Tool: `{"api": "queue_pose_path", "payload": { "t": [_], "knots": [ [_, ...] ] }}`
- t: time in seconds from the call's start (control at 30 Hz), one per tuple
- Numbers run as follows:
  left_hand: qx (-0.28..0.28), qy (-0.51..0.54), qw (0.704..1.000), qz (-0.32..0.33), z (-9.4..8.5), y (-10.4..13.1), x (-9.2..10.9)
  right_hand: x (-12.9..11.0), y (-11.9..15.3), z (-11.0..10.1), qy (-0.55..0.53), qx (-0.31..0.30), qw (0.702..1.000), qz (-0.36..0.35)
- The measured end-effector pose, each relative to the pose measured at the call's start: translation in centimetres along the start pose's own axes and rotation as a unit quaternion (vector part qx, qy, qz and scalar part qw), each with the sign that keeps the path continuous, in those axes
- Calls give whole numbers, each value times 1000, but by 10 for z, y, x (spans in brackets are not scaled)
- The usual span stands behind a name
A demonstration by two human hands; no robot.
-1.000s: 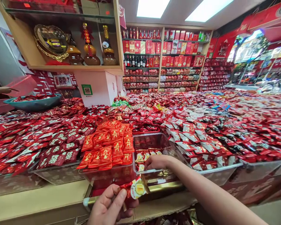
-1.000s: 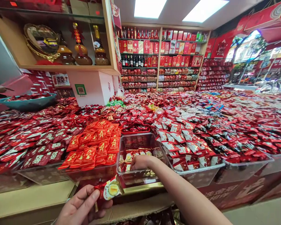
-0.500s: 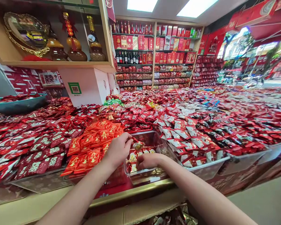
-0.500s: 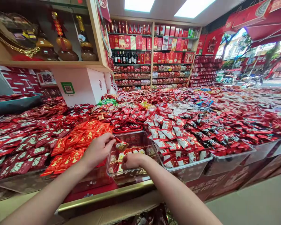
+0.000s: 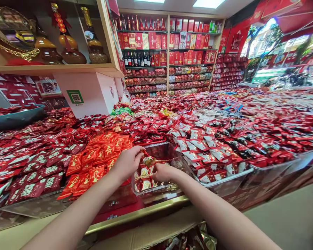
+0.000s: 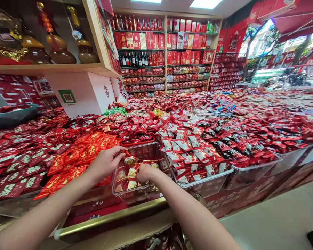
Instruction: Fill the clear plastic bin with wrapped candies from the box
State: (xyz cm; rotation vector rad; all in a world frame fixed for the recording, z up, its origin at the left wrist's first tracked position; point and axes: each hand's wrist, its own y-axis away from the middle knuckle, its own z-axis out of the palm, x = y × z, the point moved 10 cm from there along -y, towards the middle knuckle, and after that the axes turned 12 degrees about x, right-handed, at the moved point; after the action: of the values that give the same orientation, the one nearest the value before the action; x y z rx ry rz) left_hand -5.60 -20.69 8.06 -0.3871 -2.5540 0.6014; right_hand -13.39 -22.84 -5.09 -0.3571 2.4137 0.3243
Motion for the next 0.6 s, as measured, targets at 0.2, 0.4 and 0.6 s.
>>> {"api": "queue_pose_path", "payload": {
  "t": [0.2, 0.4, 0.6],
  "knots": [
    [-51, -73, 995, 52, 10, 3, 14, -23, 4, -23, -160, 102, 976, -110],
    [-60, -84, 993, 51, 22, 4, 15, -31, 10, -33, -179, 118, 966, -146],
    [-130, -79, 988, 20, 51, 15, 11, -8, 11, -37, -55, 158, 983, -71]
  ]
}}
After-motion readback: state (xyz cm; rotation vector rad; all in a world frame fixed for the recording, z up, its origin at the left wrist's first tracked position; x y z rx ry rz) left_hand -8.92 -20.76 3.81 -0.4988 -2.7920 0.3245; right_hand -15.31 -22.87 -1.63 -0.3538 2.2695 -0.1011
